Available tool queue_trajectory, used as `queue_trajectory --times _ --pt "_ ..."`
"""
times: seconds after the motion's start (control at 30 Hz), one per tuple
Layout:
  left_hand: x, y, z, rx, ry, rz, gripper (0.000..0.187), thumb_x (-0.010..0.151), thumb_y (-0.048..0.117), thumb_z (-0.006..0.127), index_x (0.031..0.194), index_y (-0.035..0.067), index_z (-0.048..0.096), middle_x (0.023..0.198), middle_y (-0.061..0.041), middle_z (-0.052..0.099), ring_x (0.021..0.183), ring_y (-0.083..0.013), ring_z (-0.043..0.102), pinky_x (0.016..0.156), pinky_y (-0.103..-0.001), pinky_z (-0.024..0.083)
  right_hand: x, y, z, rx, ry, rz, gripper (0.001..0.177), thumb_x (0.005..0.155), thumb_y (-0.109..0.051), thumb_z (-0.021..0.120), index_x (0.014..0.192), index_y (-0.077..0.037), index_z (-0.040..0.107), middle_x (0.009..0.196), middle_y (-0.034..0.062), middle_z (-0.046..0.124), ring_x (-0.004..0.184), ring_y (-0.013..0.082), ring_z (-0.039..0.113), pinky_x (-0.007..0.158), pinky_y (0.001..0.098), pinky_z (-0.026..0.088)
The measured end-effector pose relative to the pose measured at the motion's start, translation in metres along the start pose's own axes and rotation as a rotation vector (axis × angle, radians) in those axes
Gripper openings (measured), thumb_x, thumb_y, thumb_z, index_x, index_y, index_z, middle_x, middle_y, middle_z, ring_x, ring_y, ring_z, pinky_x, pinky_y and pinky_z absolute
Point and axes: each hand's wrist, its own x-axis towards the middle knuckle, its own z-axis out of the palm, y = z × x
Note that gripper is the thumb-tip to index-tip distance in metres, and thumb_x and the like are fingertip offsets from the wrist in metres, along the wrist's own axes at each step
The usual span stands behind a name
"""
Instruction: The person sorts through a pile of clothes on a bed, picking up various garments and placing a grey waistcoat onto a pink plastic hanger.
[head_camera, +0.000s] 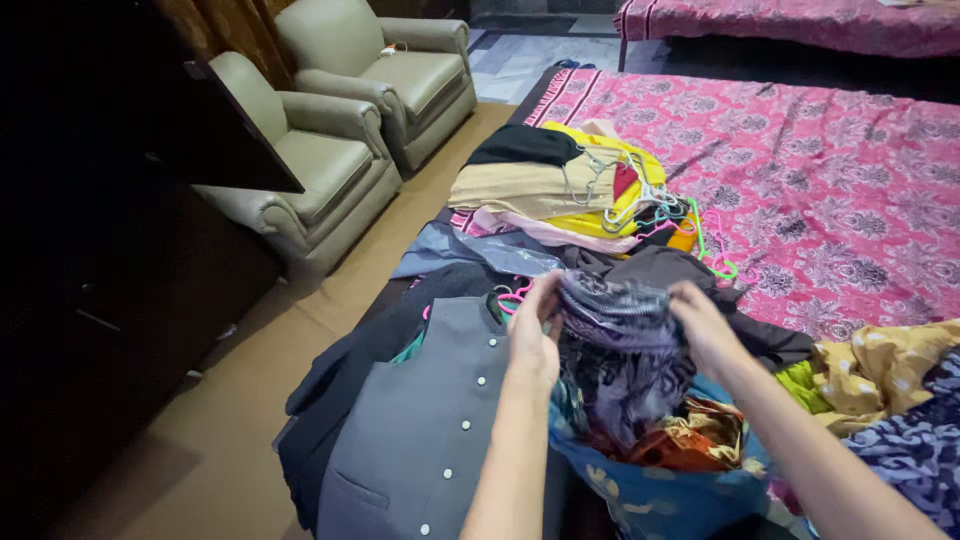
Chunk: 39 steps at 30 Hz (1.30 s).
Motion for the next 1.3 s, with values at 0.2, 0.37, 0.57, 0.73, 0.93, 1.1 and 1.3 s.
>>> queue_trajectory --times 0.2,0.37,0.57,0.73,0.93,1.1,1.3 --pt "0.022 -0.034 -0.043 0.178 0.004 0.177 0.047 0.088 0.02 0.063 0.134 0.012 0.073 0.11 -0.002 0.07 0.097 -0.0166 0.052 0.085 -0.037 0.039 -0.017 -0.111 0.055 0.176 -0.078 -0.085 0.017 0.103 -0.014 0.05 0.118 -0.014 0.057 0.098 0.0006 0.064 0.086 0.0111 0.062 0.073 0.0304 0.052" --pt "0.003 -0.069 -0.066 1.373 0.082 0.44 0.104 0.062 0.012 0.087 0.153 0.005 0.037 0.144 -0.021 0.05 0.128 -0.0438 0.044 0.102 -0.049 0.039 -0.046 -0.139 0.105 0.257 -0.208 -0.06 0.012 0.105 -0.012 0.051 0.116 -0.014 0.058 0.101 -0.0009 0.065 0.088 0.0092 0.064 0.077 0.0302 0.054" --pt "-0.009 -0.086 -0.044 1.142 0.053 0.71 0.082 0.084 0.015 0.076 0.152 -0.002 0.033 0.135 -0.031 0.054 0.122 -0.0505 0.055 0.101 -0.051 0.05 -0.062 -0.138 0.124 0.343 -0.322 -0.057 0.018 0.104 -0.014 0.048 0.121 -0.014 0.057 0.102 0.0003 0.068 0.09 0.0104 0.067 0.078 0.0315 0.055" --pt "-0.011 -0.029 -0.013 0.409 0.22 0.261 0.065 0.095 0.011 0.052 0.155 0.013 0.029 0.135 -0.017 0.06 0.088 -0.0305 0.072 0.063 -0.035 0.062 -0.019 -0.078 0.047 -0.263 -0.05 -0.323 0.028 0.096 -0.007 0.049 0.122 -0.008 0.06 0.106 0.0037 0.066 0.096 0.0158 0.064 0.084 0.036 0.052" --pt "-0.03 0.058 0.051 -0.023 0.008 0.449 0.052 0.095 0.007 0.049 0.147 0.007 0.04 0.132 -0.011 0.059 0.094 -0.022 0.071 0.069 -0.037 0.068 -0.015 0.07 -0.012 -1.056 -0.328 -0.181 0.083 0.063 -0.022 0.087 0.136 0.003 0.054 0.13 0.0212 0.06 0.119 0.0331 0.059 0.101 0.0405 0.048" --pt "-0.043 0.089 0.064 0.013 -0.072 0.491 0.047 0.098 0.008 0.052 0.144 0.002 0.044 0.123 -0.016 0.061 0.088 -0.0245 0.068 0.07 -0.037 0.066 -0.034 0.122 0.041 -1.026 -0.301 -0.136 0.086 0.074 -0.037 0.087 0.142 0.001 0.05 0.148 0.0177 0.047 0.135 0.0263 0.047 0.112 0.0349 0.039" --pt "-0.039 0.087 0.04 -0.007 0.012 0.445 0.045 0.097 0.011 0.052 0.141 0.006 0.045 0.125 -0.013 0.061 0.091 -0.0223 0.068 0.068 -0.038 0.067 -0.032 0.126 0.078 -0.962 -0.212 -0.05 0.05 0.087 -0.033 0.07 0.126 -0.002 0.06 0.122 0.0157 0.058 0.111 0.0274 0.055 0.096 0.0398 0.044"
